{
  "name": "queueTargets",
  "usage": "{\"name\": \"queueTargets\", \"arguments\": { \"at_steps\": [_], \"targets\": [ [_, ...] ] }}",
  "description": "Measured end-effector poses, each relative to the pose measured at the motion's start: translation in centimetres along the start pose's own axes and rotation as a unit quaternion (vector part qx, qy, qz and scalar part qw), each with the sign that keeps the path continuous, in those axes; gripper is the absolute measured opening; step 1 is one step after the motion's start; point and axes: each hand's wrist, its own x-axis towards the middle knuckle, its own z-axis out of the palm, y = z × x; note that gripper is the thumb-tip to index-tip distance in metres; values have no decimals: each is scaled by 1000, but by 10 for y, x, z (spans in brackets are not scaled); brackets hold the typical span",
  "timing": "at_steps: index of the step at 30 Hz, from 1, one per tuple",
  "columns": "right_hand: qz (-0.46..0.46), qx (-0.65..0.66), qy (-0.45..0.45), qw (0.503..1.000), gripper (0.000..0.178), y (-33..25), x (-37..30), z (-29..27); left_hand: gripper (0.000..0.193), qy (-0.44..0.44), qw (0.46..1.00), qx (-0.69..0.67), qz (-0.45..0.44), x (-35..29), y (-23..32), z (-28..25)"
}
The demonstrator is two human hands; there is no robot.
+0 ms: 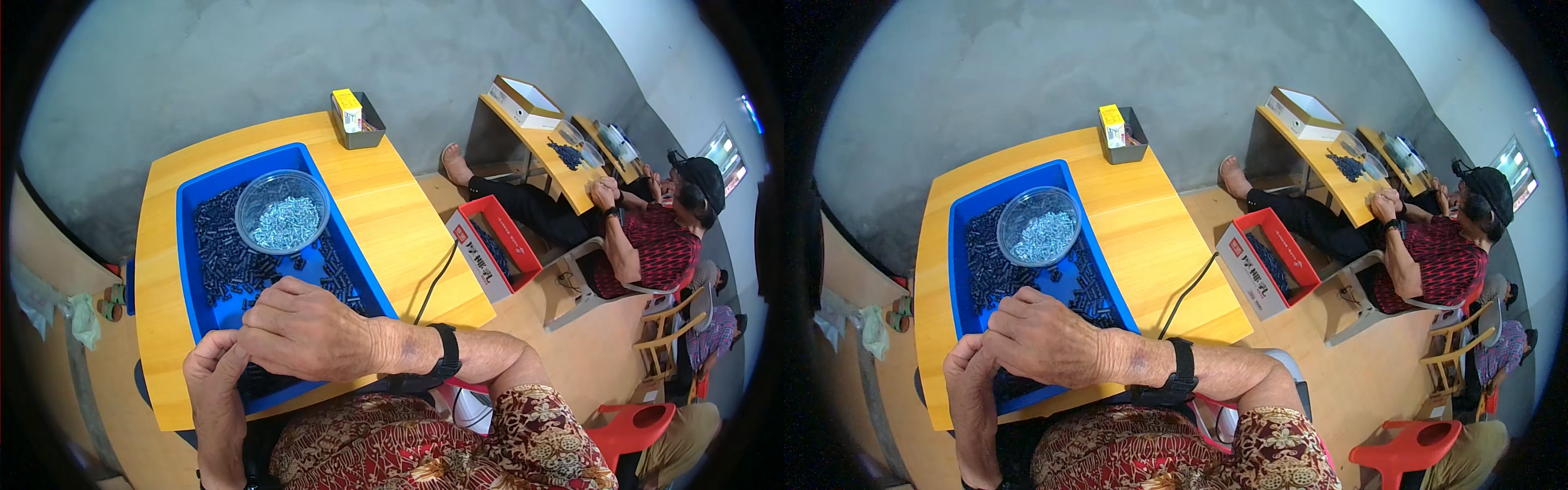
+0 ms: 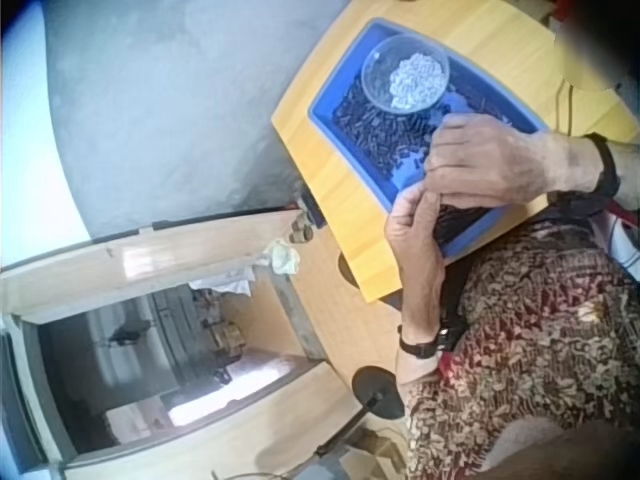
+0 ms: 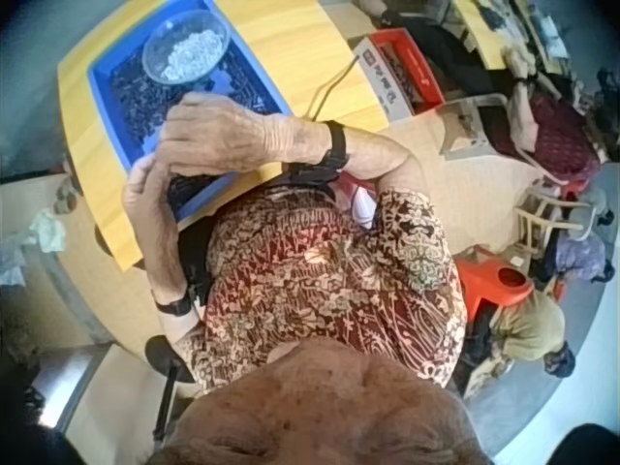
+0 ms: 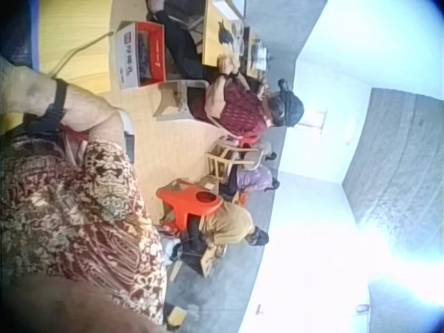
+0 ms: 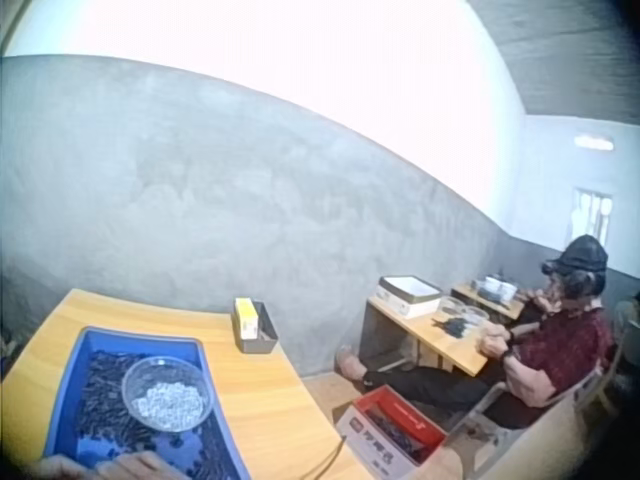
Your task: Assembling small plastic components by inserting blue/white pegs into black cylinders.
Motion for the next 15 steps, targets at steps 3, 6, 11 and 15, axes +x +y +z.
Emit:
{"name": "queueTargets", "arguments": {
  "at_steps": [3, 6, 11, 15],
  "targets": [
    [2, 4, 8, 1000, 25, -1, -1, 0, 14, 1, 1000, 7, -3, -1, 1, 2],
    [0, 0, 4, 1000, 24, -1, 0, -2, 14, 9, 1000, 17, -16, -3, 4, 7],
    [1, 5, 7, 1000, 26, -1, -1, -2, 13, 0, 1000, 13, -8, -2, 1, 4],
    [2, 37, 16, 999, 28, 0, 2, 0, 13, 2, 1000, -8, 10, -3, 1, 2]
  ]
}}
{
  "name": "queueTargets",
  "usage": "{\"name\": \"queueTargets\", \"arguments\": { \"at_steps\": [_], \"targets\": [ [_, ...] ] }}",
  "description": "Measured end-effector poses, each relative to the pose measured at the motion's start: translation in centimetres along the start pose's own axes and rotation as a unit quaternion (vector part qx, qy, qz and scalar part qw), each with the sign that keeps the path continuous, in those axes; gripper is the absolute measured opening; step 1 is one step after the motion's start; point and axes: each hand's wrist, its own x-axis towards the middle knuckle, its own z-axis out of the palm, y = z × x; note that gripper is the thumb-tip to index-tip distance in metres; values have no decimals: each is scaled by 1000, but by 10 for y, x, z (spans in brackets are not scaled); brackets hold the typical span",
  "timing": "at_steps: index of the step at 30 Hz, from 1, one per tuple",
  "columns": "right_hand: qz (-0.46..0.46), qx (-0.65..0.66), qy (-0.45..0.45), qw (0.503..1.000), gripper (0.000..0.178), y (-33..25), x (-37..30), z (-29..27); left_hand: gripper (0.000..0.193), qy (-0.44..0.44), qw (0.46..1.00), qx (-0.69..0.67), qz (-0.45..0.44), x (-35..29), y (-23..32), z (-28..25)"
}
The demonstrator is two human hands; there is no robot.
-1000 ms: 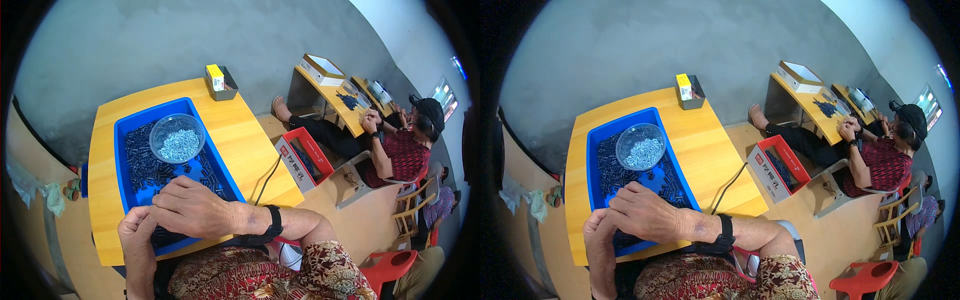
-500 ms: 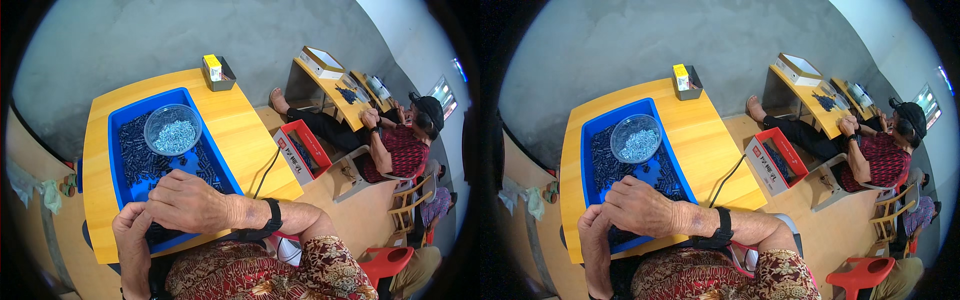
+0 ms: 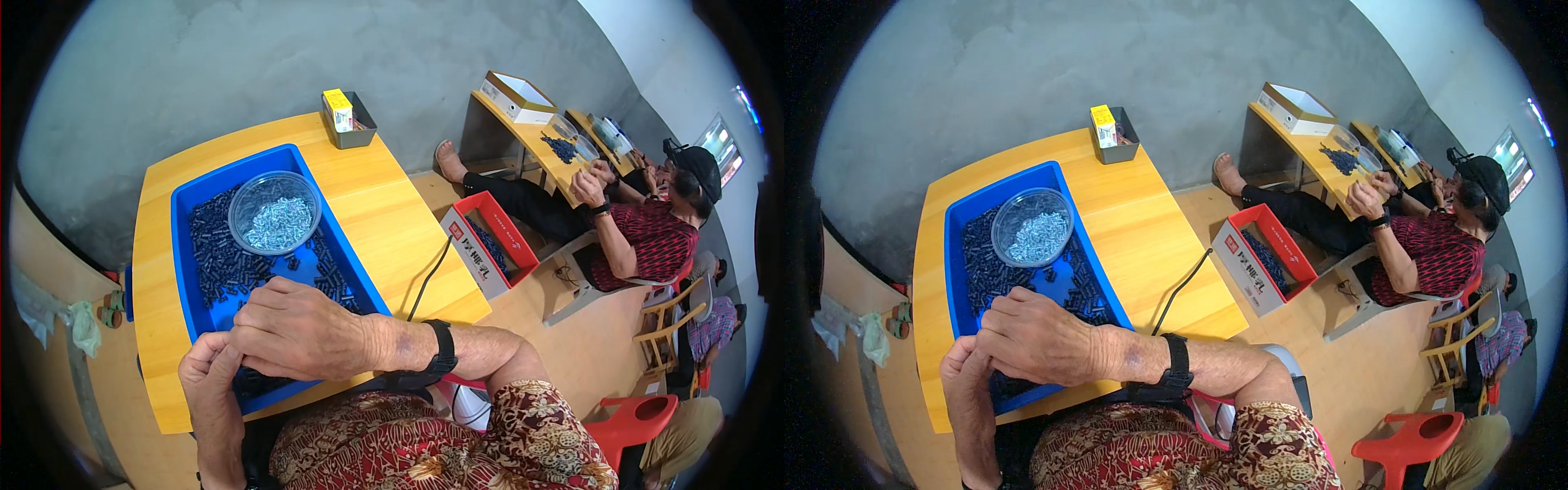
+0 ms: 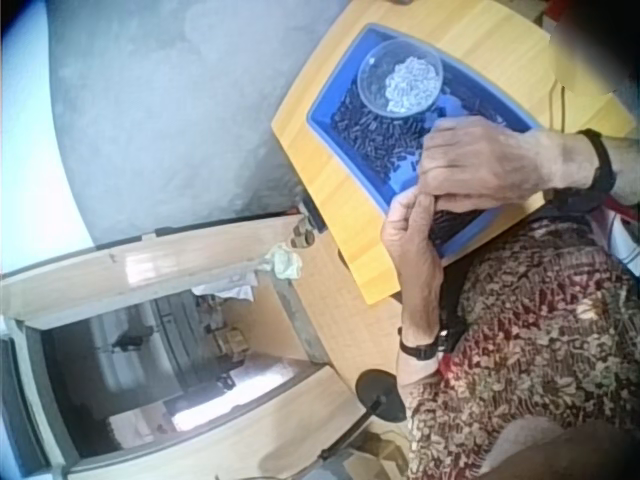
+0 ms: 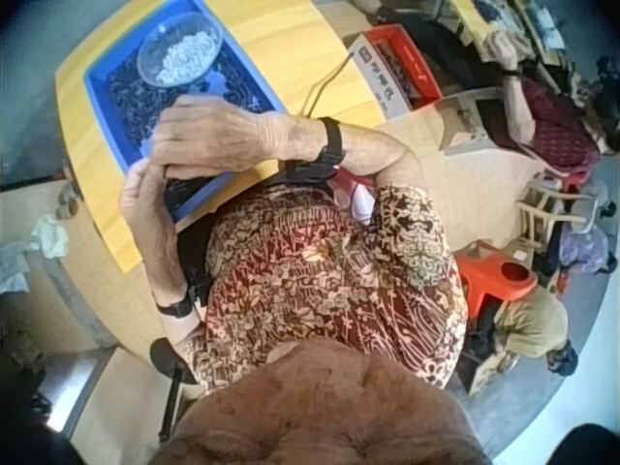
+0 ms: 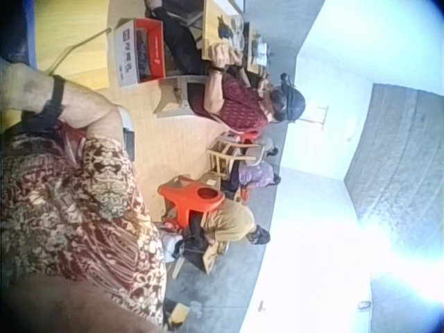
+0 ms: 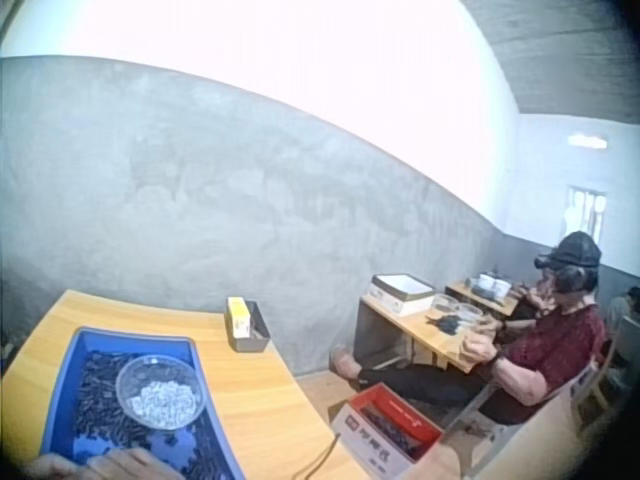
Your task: Assembling small plastic components by inserting blue/white pegs into black cylinders.
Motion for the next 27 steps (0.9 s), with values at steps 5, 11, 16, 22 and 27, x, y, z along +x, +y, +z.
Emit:
{"name": "queueTargets", "arguments": {
  "at_steps": [5, 11, 16, 22, 27],
  "targets": [
    [6, -12, -16, 1000, 27, 1, -5, 1, 13, 3, 999, 41, -1, 0, -1, 4],
    [9, 0, 0, 1000, 25, 2, -7, 5, 12, 7, 999, 47, 8, -1, -5, 3],
    [6, 18, 17, 1000, 22, 8, -5, 7, 13, 23, 999, 38, 27, 5, -11, 3],
    [14, -9, 21, 1000, 18, 23, -5, 20, 16, 10, 993, 70, 94, 22, -18, -3],
    [15, -19, 34, 999, 16, 38, 1, 34, 15, 25, 992, 56, 112, 43, -23, -15]
  ]
}}
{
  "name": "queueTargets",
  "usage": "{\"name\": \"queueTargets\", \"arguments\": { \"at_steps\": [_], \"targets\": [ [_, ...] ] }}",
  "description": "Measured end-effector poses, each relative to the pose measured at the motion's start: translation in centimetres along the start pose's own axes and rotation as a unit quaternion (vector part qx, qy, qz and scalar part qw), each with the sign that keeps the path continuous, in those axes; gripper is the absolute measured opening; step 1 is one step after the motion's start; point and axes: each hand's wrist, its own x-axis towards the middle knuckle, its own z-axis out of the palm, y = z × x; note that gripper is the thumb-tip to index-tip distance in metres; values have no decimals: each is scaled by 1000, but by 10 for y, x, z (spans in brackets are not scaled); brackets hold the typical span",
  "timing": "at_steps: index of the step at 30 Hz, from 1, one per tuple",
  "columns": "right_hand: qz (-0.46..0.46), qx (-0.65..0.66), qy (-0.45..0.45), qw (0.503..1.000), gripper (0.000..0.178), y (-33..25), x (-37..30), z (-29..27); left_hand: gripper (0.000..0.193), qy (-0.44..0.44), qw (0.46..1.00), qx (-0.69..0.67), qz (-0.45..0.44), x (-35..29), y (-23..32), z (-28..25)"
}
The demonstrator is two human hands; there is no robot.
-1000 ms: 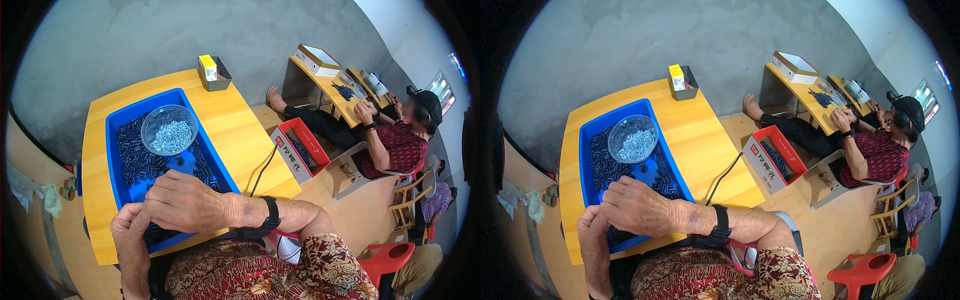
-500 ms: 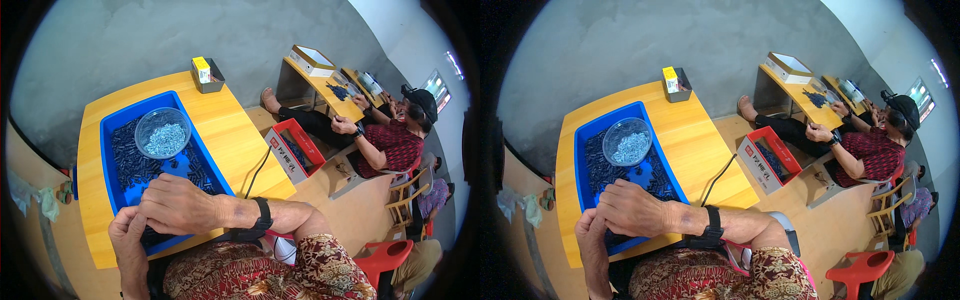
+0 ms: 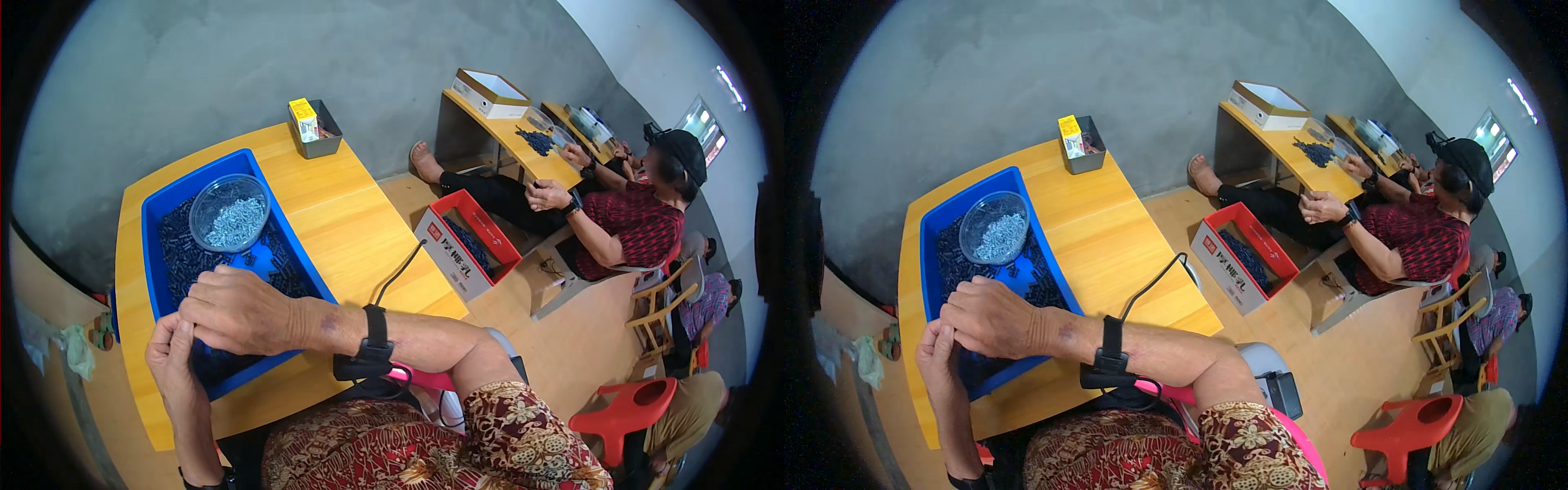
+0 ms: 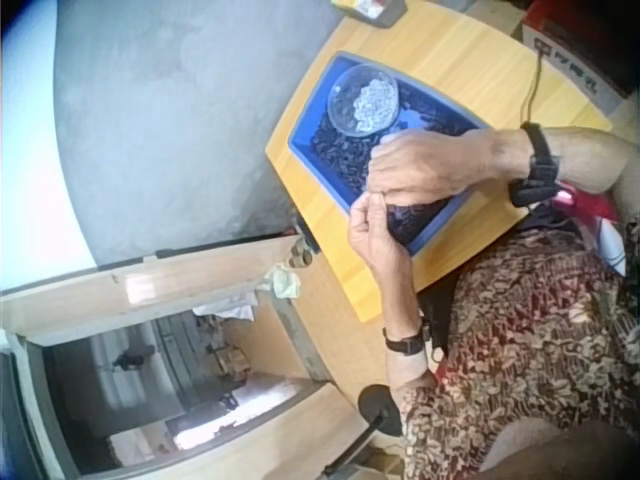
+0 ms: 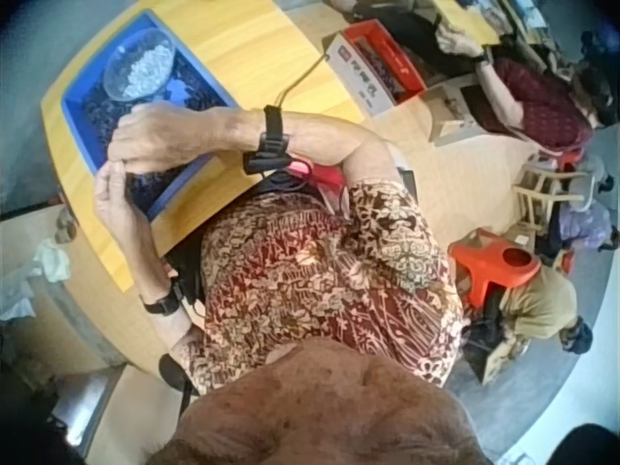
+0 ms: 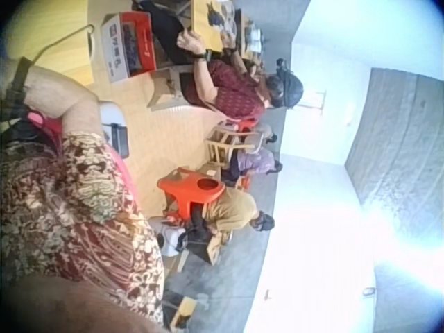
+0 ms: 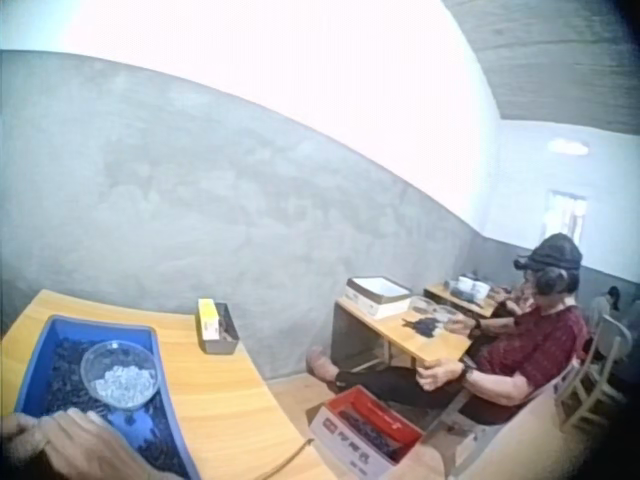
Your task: Assembling small plastic components by inserting blue/white pegs into black cylinders.
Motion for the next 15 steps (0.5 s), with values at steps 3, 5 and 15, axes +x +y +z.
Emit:
{"name": "queueTargets", "arguments": {
  "at_steps": [3, 5, 15],
  "targets": [
    [22, 34, -7, 999, 16, -1, 3, 5, 15, 18, 1000, -10, -2, 0, 6, -5],
    [32, 42, -14, 999, 19, -1, 7, -5, 14, 34, 999, 28, 5, -4, 9, -5],
    [255, 48, -165, 952, 16, 26, 14, -97, 7, 25, 994, 101, -21, -33, 39, 3]
  ]
}}
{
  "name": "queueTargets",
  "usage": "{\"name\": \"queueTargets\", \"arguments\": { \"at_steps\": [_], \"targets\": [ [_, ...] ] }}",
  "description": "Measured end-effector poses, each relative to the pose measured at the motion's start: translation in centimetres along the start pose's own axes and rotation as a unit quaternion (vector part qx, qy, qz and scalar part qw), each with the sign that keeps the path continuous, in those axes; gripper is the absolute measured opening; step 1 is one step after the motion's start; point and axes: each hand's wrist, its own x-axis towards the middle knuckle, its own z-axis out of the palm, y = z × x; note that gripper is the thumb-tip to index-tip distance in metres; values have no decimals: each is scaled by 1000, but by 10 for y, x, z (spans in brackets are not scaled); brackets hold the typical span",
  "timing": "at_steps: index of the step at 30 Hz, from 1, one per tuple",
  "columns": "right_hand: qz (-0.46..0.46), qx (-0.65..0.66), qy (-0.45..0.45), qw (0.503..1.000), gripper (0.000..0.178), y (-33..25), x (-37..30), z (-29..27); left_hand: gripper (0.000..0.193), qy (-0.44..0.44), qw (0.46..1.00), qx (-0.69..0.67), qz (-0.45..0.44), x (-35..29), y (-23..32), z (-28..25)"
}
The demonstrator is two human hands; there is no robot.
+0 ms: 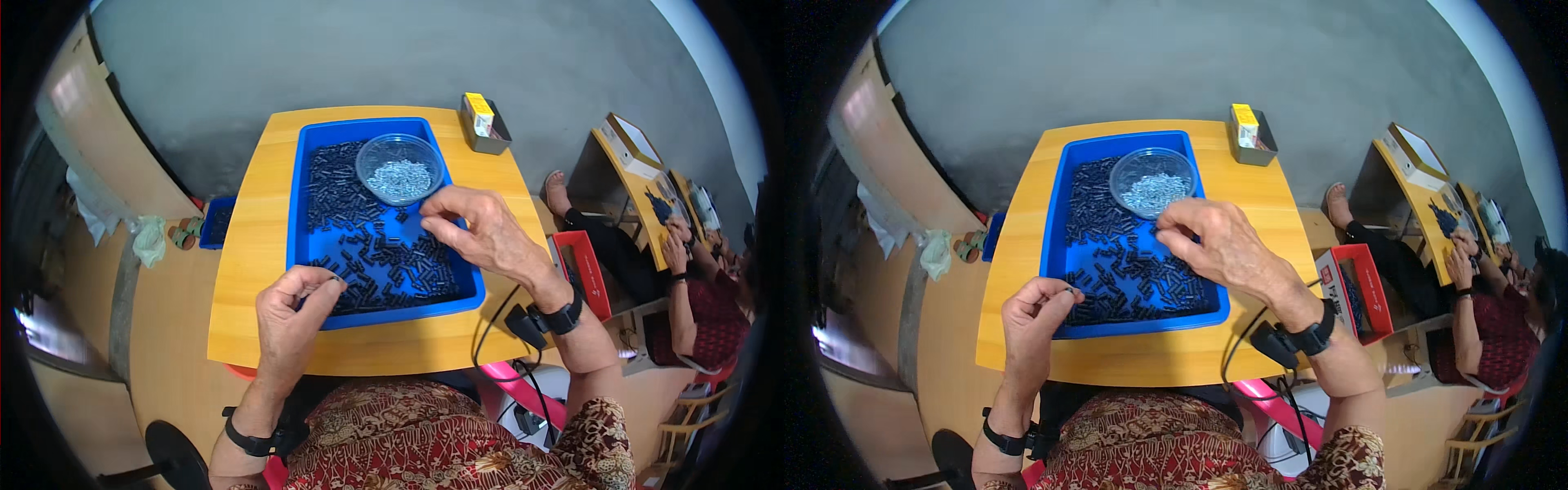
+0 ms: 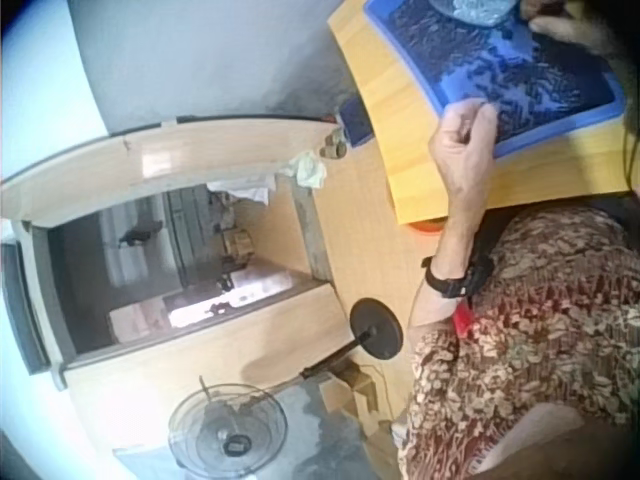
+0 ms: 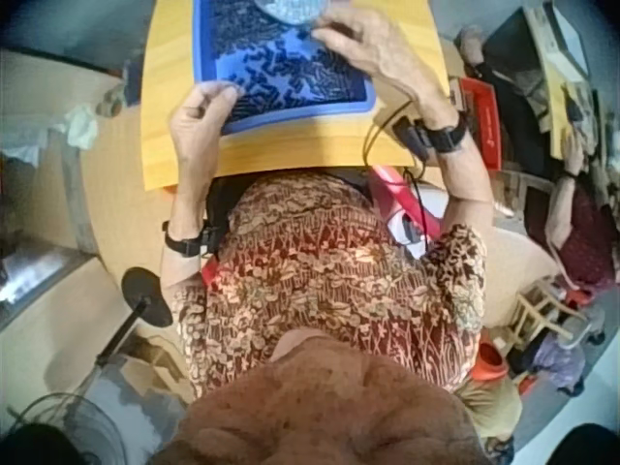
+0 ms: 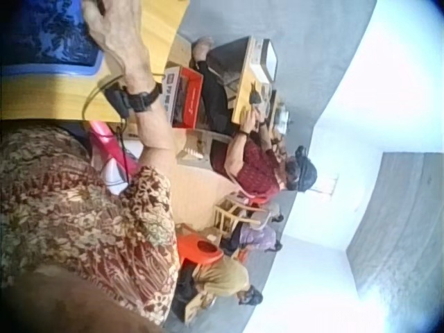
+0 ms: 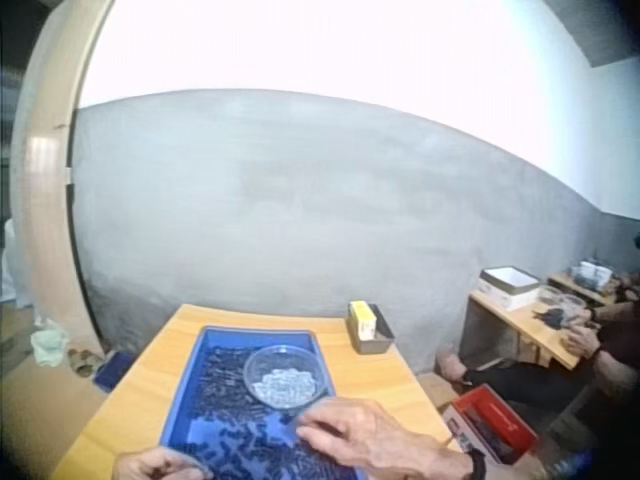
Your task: Assembling small plastic components by inserting blue/white pegs into black cylinders.
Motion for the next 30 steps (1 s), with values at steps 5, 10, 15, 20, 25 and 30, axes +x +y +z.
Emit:
{"name": "queueTargets", "arguments": {
  "at_steps": [5, 10, 15, 20, 25, 30],
  "targets": [
    [-55, -74, -108, 990, 13, 6, 0, 15, 7, -30, 999, 28, 32, -4, -6, -2],
    [-100, -156, -186, 965, 9, 3, 16, 16, 8, -15, 999, 18, 33, -5, -4, -6],
    [-116, -205, -230, 944, 9, 21, 41, 29, 10, -21, 998, 27, 44, -7, -6, -7],
    [-106, -241, -277, 924, 8, 25, 56, 47, 10, -51, 993, 86, 70, -7, -7, -12],
    [-45, -256, -321, 911, 10, 28, 53, 52, 12, -32, 998, 25, 43, -8, -10, -15],
    [-18, -139, -304, 942, 10, 34, 52, 38, 16, -20, 999, 7, 39, -10, -12, -13]
  ]
}}
